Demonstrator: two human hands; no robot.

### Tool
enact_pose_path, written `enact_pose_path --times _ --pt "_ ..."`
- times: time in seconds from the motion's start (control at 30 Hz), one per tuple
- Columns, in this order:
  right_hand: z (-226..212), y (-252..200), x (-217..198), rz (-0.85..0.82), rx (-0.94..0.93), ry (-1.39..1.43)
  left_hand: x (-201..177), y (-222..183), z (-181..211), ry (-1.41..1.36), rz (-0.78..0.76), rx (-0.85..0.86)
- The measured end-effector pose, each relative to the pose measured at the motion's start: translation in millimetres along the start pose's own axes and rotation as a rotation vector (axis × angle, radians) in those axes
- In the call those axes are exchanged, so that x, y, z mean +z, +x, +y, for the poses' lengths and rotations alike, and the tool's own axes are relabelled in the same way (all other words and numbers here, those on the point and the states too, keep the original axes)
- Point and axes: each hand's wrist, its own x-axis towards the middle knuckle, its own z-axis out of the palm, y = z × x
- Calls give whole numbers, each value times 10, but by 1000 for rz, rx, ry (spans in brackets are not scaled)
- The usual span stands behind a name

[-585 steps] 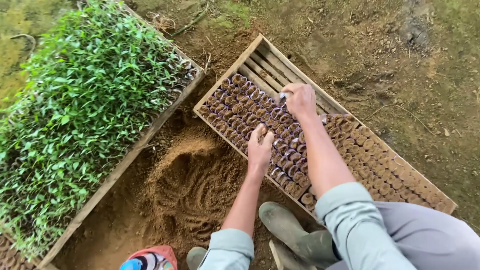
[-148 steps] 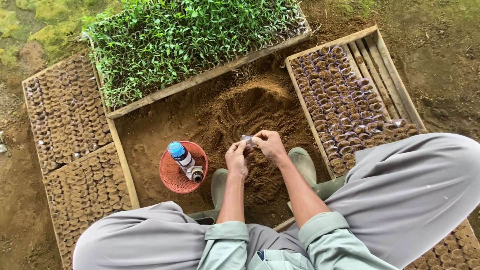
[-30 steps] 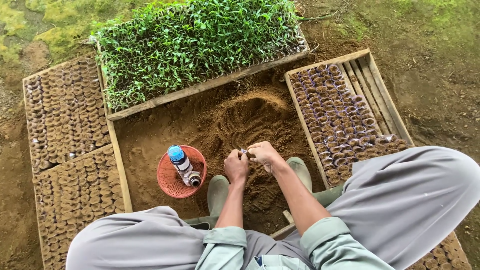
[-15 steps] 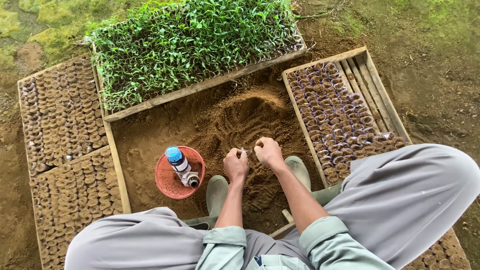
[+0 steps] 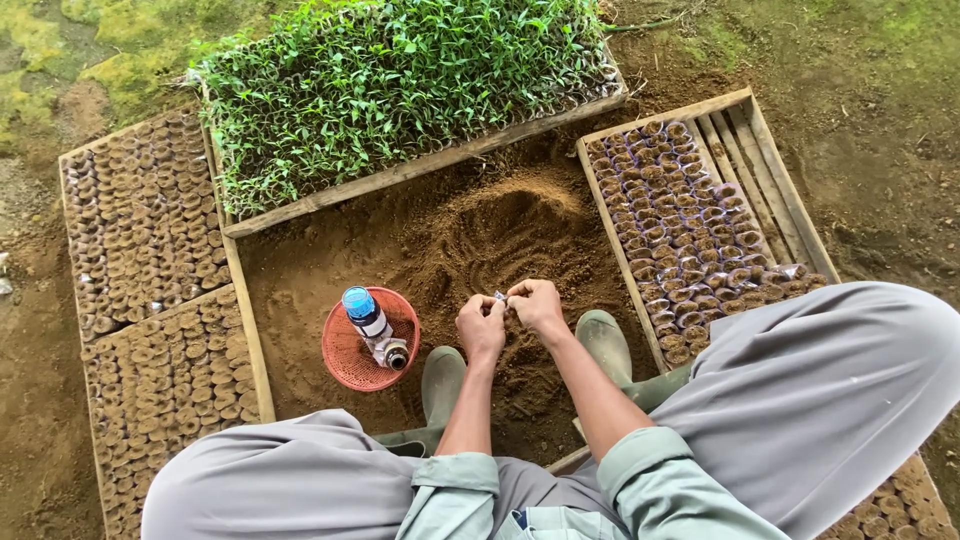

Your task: Wrapping small soil blocks in plastic film and placing them into a wooden tray for seedling preparation.

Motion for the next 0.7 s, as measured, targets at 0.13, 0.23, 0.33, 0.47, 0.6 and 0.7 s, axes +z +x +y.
enact_pose_path --times 0.13,0.23,0.33,0.47,0.6,0.7 --pt "-165 -67 -93 -27 -28 105 -26 32 -22 -154 24 -28" --pt "-325 -150 -217 -130 -34 325 -4 70 -72 -430 66 -183" --pt "-520 -300 -333 -204 -13 404 29 103 -112 -914 -40 -457" --pt "-672 -429 -412 -256 23 461 16 21 32 -1223 -328 -540" --pt "-537 -290 -395 -198 -17 418 69 100 -105 -1423 -349 -484" --pt "-554 -261 -420 -112 -91 304 126 226 -296 -1452 -301 -468"
